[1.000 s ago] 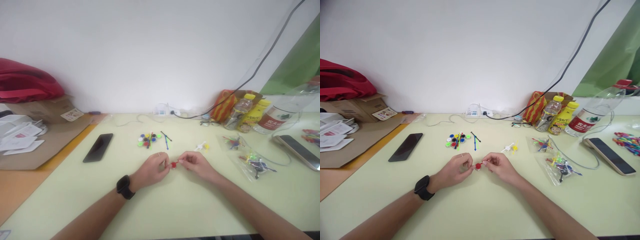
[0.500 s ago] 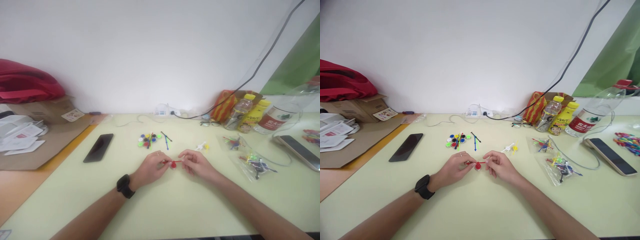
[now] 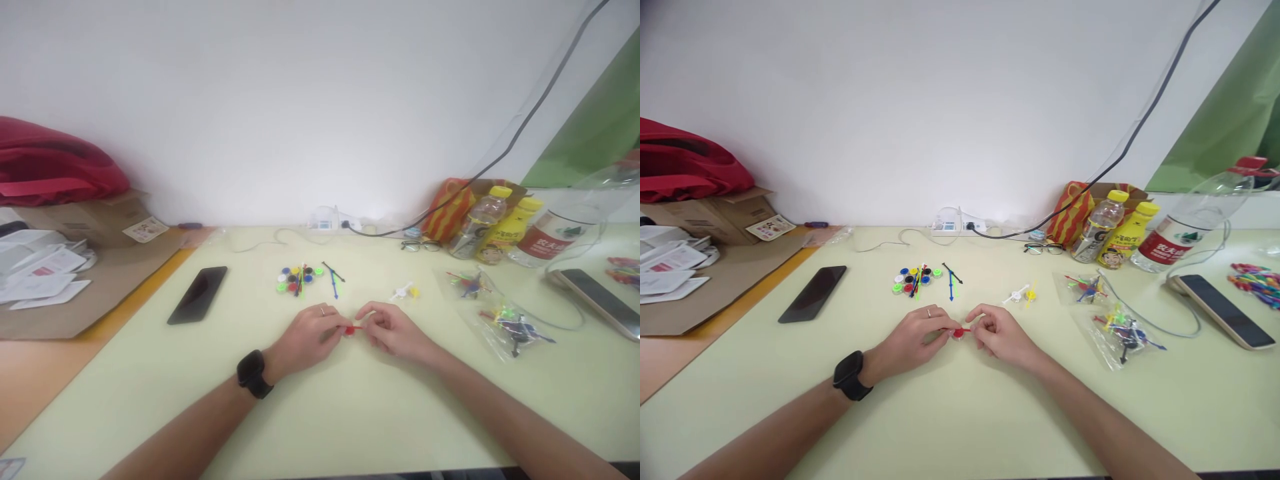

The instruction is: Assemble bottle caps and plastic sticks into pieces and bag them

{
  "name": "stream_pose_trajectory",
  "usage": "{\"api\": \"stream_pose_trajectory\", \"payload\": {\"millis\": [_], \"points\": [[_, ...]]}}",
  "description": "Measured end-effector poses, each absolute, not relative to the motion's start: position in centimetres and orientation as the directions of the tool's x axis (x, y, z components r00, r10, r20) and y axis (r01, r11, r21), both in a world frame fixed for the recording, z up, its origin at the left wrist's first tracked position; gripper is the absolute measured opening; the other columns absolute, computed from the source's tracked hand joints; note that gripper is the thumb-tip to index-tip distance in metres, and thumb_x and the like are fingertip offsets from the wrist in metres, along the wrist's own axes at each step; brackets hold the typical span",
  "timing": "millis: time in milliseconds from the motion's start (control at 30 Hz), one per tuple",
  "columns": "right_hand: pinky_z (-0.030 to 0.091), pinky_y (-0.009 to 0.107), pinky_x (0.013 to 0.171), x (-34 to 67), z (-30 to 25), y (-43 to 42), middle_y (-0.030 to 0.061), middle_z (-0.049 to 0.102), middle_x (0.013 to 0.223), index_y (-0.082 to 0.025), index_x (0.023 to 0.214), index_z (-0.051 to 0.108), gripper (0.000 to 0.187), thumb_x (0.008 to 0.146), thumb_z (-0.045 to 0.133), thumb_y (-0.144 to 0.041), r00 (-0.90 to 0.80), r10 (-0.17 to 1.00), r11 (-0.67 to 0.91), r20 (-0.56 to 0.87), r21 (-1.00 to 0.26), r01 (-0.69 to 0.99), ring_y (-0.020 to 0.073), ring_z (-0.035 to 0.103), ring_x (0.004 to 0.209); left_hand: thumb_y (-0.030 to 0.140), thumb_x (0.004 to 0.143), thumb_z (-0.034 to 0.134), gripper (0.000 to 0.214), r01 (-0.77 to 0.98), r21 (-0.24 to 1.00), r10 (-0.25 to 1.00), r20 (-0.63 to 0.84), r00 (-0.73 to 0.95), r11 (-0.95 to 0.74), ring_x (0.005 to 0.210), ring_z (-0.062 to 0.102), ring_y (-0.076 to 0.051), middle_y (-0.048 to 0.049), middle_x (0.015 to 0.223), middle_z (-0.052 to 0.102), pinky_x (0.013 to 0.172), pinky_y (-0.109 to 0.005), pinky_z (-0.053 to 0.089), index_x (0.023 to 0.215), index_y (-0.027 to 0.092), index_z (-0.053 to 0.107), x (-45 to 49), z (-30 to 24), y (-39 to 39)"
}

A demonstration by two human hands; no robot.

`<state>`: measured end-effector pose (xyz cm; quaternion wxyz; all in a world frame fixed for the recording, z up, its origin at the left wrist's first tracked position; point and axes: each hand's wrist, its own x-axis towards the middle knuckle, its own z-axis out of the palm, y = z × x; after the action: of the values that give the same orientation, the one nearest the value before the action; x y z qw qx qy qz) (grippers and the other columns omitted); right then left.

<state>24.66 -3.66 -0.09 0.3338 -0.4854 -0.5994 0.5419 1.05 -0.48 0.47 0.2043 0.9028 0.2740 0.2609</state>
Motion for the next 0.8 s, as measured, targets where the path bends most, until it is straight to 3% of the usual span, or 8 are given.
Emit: {"api": "stream_pose_trajectory", "payload": {"millis": [233,500,800], "points": [[0.032,0.025,0.050,24.6,-1.0,-3.1,-0.0050,0.054,0.060,-0.018,0.098,0.061,0.016,0.093,0.056,-0.033,-0.230,0.973,0.077,0.013,-0.960,0.269,0.0109,0.044,0.050,0.014,0.099,0.052,0.027,0.446,0.392,0.586,0.402,0.704,-0.805,0.098,0.064,-0.022,-0.0043,0.105,0.074,0.087,-0.038,0.052,0.113,0.025,0.072,1.3,0.4,-0.3],[0.037,0.029,0.061,24.7,-1.3,-2.8,-0.0011,0.055,0.069,-0.018,0.087,0.065,0.021,0.095,0.056,-0.035,-0.233,0.969,0.155,0.083,-0.937,0.314,0.0143,0.048,0.063,0.016,0.093,0.059,0.021,0.499,0.407,0.634,0.340,0.695,-0.765,0.110,0.059,-0.025,-0.0041,0.115,0.068,0.098,-0.043,0.049,0.112,0.025,0.062,1.7,0.5,-0.9],[0.041,0.030,0.063,24.9,-1.6,-2.6,0.0006,0.059,0.073,-0.019,0.087,0.067,0.020,0.095,0.056,-0.034,-0.248,0.963,0.191,0.105,-0.916,0.354,0.0164,0.053,0.068,0.012,0.088,0.057,0.021,0.554,0.377,0.665,0.308,0.681,-0.742,0.108,0.059,-0.026,-0.0040,0.117,0.067,0.093,-0.043,0.046,0.106,0.024,0.059,2.2,0.2,-1.5]]}}
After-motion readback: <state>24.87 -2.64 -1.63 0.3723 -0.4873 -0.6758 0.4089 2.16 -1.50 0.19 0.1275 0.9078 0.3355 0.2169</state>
